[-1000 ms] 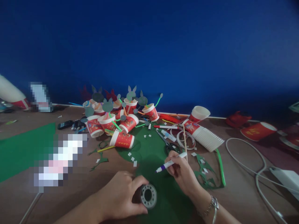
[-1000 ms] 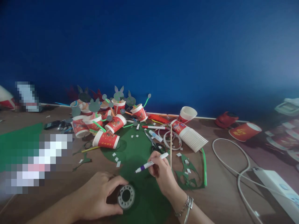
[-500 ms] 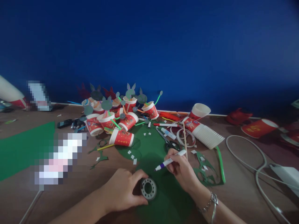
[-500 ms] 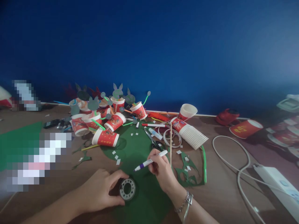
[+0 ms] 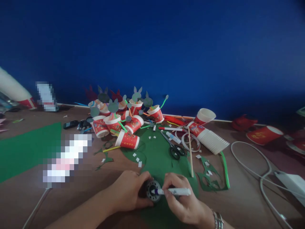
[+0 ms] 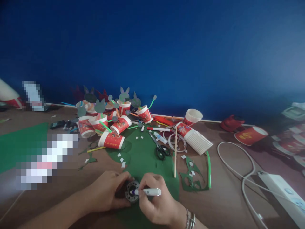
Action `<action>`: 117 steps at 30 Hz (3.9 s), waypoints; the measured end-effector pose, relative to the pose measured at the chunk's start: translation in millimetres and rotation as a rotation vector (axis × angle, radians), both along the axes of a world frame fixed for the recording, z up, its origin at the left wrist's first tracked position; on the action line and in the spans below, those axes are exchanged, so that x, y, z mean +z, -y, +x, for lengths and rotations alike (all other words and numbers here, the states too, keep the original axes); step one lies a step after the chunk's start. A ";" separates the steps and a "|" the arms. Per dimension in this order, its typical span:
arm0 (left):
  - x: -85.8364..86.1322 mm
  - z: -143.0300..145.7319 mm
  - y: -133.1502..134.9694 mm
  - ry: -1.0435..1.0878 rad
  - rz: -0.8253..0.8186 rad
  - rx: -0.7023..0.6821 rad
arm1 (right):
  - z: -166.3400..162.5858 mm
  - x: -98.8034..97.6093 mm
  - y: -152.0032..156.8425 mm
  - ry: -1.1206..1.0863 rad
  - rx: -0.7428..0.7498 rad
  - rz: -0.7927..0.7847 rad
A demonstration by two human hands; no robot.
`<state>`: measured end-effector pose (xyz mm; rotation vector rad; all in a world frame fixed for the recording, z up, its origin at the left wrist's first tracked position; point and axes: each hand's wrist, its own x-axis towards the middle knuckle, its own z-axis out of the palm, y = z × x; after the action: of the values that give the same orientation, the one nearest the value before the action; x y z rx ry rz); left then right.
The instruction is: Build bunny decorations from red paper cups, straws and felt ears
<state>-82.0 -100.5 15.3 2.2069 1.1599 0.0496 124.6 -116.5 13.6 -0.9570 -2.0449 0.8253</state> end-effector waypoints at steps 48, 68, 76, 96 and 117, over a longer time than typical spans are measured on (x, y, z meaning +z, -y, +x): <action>-5.8 -2.7 0.1 0.009 0.104 0.021 | -44.6 53.3 -26.4 0.655 0.099 -0.265; -11.2 -1.9 -1.9 0.034 0.114 0.000 | -33.2 25.0 26.2 0.889 0.242 0.450; -5.6 -4.0 -1.4 0.071 0.073 0.014 | -13.2 6.9 25.9 0.573 0.169 0.349; 5.4 -1.8 1.0 0.013 0.070 0.054 | -3.0 -12.3 -21.1 -0.443 -0.354 -0.760; 1.2 7.8 11.9 -0.002 0.087 0.028 | 6.0 -26.3 -25.7 -0.796 -0.337 -0.843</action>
<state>-74.3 -112.4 16.4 2.2670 1.2106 0.1117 130.7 -90.8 -12.7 -1.1005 -0.8053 1.5976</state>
